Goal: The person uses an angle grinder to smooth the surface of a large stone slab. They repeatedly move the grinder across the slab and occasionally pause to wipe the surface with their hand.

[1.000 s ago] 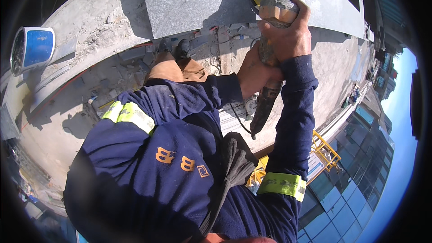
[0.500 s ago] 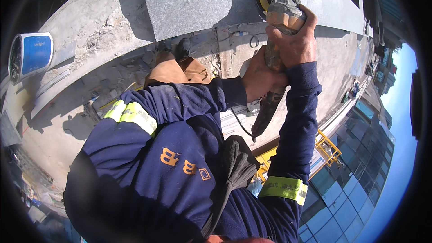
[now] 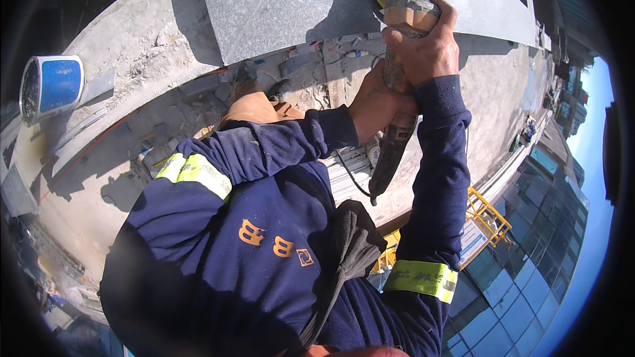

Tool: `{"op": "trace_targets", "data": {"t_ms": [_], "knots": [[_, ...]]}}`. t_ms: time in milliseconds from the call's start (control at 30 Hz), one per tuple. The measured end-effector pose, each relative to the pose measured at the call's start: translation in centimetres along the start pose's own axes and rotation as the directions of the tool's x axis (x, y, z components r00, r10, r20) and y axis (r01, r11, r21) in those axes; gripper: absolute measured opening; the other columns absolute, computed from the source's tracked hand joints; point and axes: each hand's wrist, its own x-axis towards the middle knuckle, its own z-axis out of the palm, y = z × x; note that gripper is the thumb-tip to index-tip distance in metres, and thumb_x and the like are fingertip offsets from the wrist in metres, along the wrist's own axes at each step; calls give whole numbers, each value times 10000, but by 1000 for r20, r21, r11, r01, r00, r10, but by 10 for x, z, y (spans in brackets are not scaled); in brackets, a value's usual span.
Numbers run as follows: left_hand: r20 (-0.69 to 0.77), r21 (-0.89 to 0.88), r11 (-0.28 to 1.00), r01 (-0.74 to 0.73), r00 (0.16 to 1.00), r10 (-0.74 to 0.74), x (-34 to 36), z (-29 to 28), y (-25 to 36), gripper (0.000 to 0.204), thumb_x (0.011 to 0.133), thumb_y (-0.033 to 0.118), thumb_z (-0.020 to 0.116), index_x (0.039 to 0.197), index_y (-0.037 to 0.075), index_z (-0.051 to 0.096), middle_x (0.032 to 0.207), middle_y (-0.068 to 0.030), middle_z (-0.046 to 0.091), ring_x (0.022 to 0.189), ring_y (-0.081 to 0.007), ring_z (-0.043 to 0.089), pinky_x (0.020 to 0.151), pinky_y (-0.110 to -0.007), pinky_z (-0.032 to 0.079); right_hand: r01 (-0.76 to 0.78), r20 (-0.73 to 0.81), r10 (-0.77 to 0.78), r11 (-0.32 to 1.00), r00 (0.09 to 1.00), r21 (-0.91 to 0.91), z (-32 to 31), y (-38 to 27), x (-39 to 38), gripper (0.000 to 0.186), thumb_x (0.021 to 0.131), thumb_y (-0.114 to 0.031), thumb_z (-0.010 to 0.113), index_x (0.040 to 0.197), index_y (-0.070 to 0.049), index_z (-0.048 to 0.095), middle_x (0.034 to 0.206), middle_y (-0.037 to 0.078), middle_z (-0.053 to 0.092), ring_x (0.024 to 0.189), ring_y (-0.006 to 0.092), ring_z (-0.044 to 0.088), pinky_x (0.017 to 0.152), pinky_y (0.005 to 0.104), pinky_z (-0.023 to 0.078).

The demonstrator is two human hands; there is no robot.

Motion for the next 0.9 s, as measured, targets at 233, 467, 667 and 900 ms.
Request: {"op": "trace_targets", "data": {"t_ms": [233, 467, 667, 900], "knots": [[-149, 29, 997, -74, 986, 77, -27, -10, 2, 705, 660, -60, 745, 1289, 2, 433, 1091, -119, 634, 980, -225, 661, 804, -345, 570, 91, 68, -101, 987, 993, 134, 12, -23, -19, 870, 639, -196, 839, 1360, -71, 368, 1081, 262, 634, 1002, 418, 646, 885, 450, 526], [-44, -192, 981, -37, 999, 29, -37, -10, 17, 709, 656, -88, 722, 1291, 28, 427, 1122, -117, 619, 988, -220, 659, 793, -344, 581, 106, 114, -126, 980, 985, 166, 14, -27, -20, 868, 642, -196, 813, 1375, -71, 364, 1078, 283, 624, 994, 438, 639, 887, 464, 521], [19, -91, 993, 73, 997, -71, -1, 1, 14, 649, 662, -107, 702, 1242, 34, 448, 1054, -96, 641, 934, -208, 664, 804, -354, 561, -27, 14, 27, 1000, 1000, 5, 1, -6, 1, 848, 651, -221, 837, 1349, -71, 380, 1047, 248, 668, 971, 403, 673, 859, 430, 545], [-128, -105, 994, -38, 991, 25, -50, -11, 20, 689, 660, -112, 699, 1278, 30, 430, 1087, -101, 631, 963, -209, 666, 788, -343, 575, 152, 109, -165, 981, 980, 121, 18, -34, -30, 836, 668, -230, 814, 1356, -61, 369, 1071, 270, 656, 963, 411, 681, 844, 435, 560]]}}
